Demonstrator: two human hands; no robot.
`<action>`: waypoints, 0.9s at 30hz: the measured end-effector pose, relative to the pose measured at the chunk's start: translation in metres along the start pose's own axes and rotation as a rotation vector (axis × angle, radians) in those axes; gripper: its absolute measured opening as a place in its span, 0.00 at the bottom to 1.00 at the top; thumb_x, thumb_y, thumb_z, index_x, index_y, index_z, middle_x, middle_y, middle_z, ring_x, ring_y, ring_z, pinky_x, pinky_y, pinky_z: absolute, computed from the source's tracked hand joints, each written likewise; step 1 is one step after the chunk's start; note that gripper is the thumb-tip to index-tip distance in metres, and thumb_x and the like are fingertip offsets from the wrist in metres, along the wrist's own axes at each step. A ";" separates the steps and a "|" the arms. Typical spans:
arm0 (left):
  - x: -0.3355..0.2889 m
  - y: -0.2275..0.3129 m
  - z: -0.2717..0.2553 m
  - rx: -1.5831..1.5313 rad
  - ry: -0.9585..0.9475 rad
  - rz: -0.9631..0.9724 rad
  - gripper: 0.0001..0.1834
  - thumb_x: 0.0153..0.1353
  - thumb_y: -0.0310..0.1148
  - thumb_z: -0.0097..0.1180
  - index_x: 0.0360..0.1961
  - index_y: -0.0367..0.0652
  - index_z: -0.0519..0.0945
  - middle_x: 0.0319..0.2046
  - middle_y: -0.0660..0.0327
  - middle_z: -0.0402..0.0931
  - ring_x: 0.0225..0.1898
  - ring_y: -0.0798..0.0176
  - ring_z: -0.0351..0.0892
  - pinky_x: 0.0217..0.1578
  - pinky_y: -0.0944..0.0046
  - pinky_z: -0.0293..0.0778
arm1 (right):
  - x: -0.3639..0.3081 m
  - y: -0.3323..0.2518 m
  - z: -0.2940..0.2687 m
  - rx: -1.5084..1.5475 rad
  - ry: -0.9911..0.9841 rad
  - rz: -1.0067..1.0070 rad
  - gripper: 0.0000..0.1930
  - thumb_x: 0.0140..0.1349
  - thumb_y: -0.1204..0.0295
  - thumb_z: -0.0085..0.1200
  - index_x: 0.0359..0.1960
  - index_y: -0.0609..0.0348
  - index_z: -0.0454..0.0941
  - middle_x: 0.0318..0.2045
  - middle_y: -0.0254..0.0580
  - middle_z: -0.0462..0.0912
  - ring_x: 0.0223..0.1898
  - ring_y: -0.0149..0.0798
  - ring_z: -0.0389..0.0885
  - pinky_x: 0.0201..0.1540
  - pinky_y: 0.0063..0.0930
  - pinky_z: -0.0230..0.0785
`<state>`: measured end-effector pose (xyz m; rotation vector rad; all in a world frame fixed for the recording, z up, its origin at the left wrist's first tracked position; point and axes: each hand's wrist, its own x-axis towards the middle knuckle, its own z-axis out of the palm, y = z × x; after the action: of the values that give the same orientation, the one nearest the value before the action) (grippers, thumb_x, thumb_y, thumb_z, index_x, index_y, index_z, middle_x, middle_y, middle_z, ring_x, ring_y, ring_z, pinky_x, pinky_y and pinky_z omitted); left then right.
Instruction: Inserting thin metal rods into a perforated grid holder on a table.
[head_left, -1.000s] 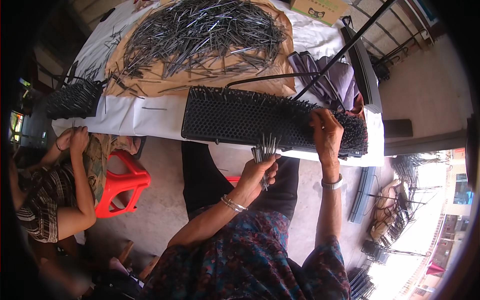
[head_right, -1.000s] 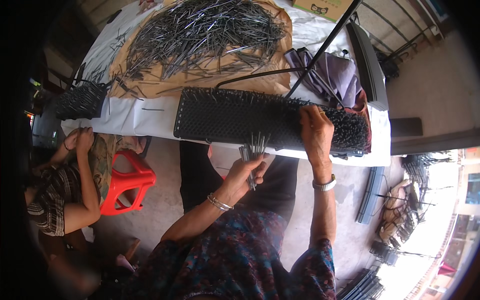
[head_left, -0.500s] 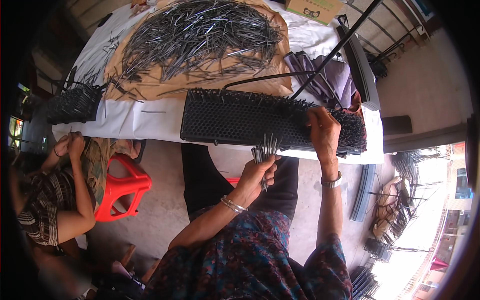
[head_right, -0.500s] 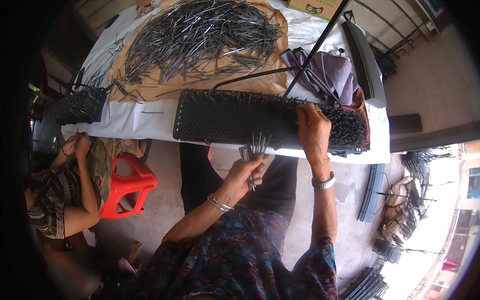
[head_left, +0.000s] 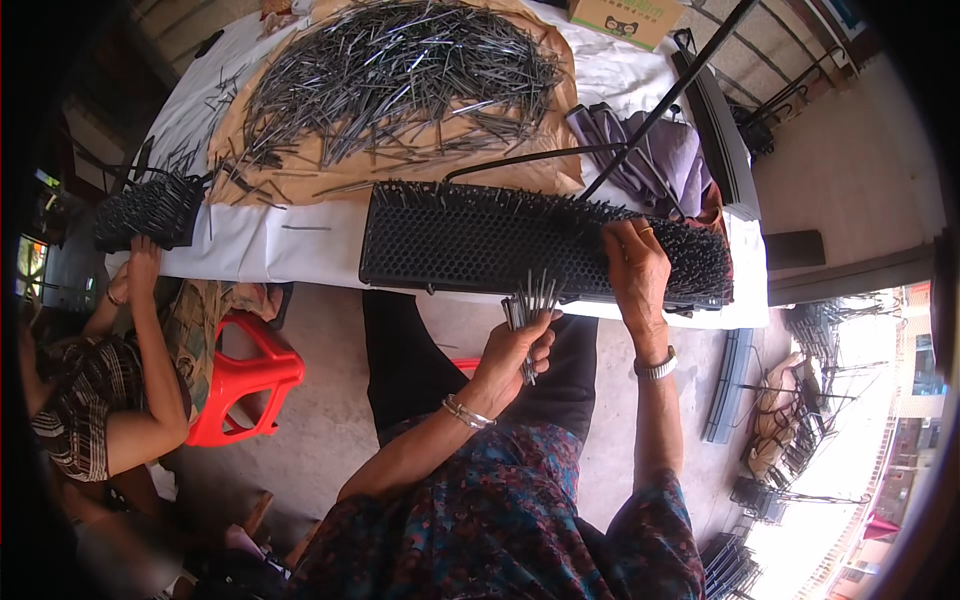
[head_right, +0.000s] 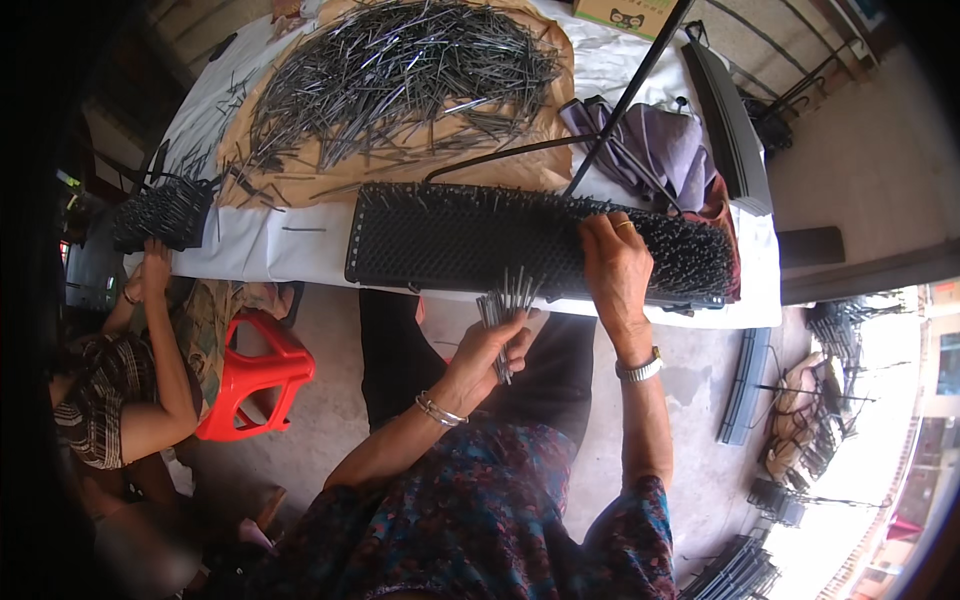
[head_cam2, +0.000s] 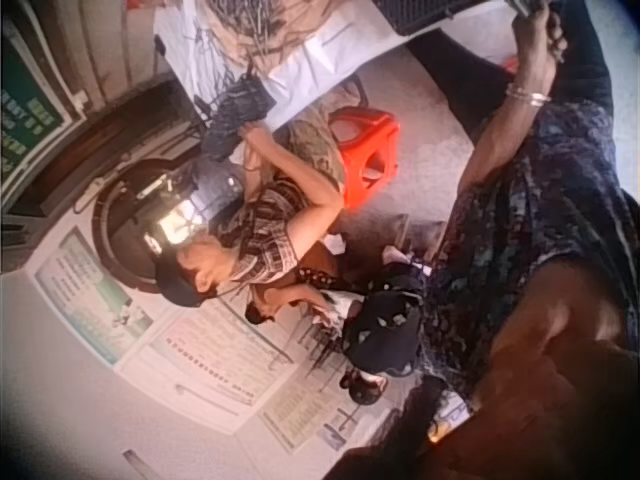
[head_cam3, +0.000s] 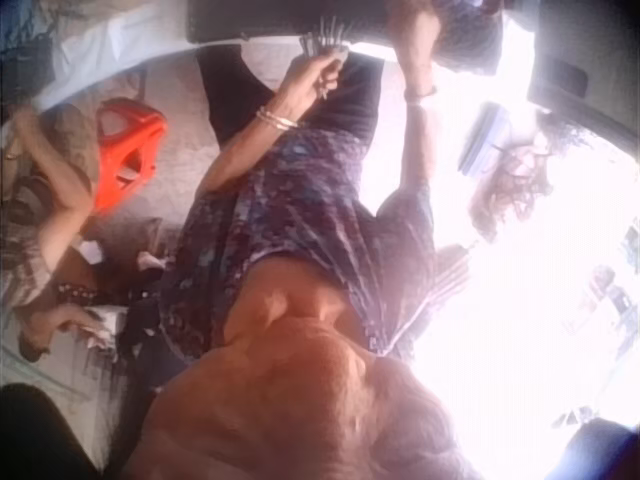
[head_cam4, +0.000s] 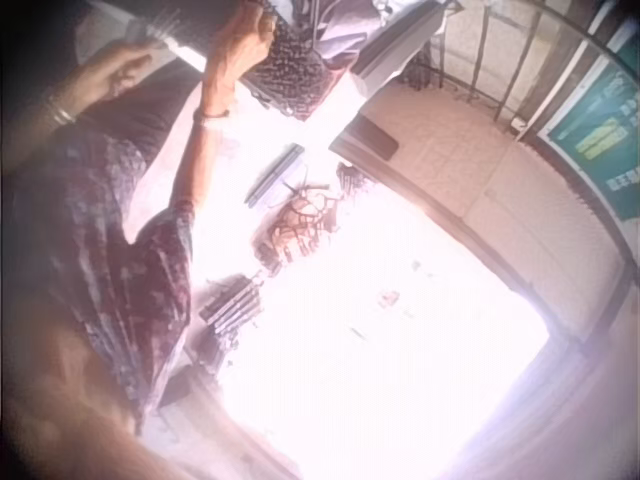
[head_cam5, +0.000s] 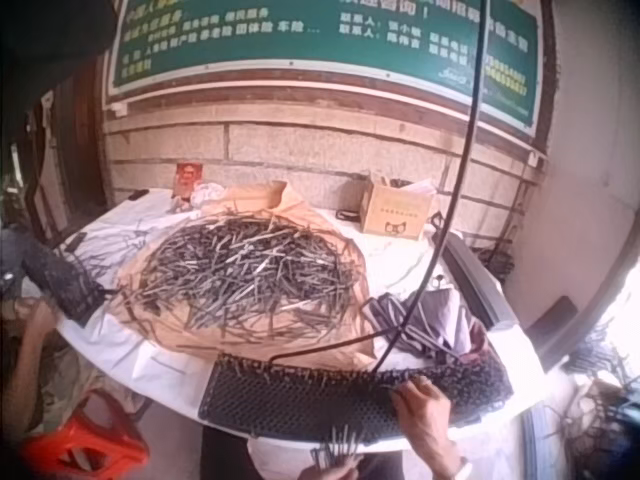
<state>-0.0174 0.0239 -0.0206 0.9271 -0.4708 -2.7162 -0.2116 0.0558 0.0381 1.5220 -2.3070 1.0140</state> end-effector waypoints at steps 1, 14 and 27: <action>0.000 0.000 0.000 -0.001 0.011 -0.001 0.16 0.64 0.39 0.60 0.44 0.37 0.79 0.24 0.68 0.70 0.20 0.77 0.60 0.20 0.74 0.59 | 0.000 0.002 0.001 -0.117 0.044 -0.050 0.03 0.59 0.76 0.57 0.35 0.58 0.80 0.31 0.39 0.77 0.30 0.38 0.80 0.32 0.30 0.70; -0.006 0.003 0.006 0.030 0.009 0.024 0.19 0.62 0.42 0.62 0.47 0.37 0.80 0.25 0.68 0.71 0.20 0.76 0.63 0.20 0.73 0.60 | -0.023 -0.008 0.002 -0.384 0.094 -0.039 0.16 0.59 0.68 0.61 0.50 0.52 0.81 0.38 0.36 0.76 0.41 0.40 0.74 0.44 0.35 0.65; -0.010 0.009 0.010 0.265 -0.027 0.036 0.15 0.61 0.40 0.62 0.44 0.43 0.81 0.33 0.63 0.83 0.31 0.70 0.81 0.22 0.74 0.61 | -0.039 -0.022 -0.017 0.804 -0.557 0.519 0.08 0.62 0.72 0.57 0.31 0.67 0.77 0.22 0.38 0.79 0.27 0.27 0.78 0.29 0.20 0.70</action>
<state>-0.0156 0.0213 -0.0042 0.9338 -0.8604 -2.6794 -0.1785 0.0907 0.0405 1.6230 -2.9747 2.0717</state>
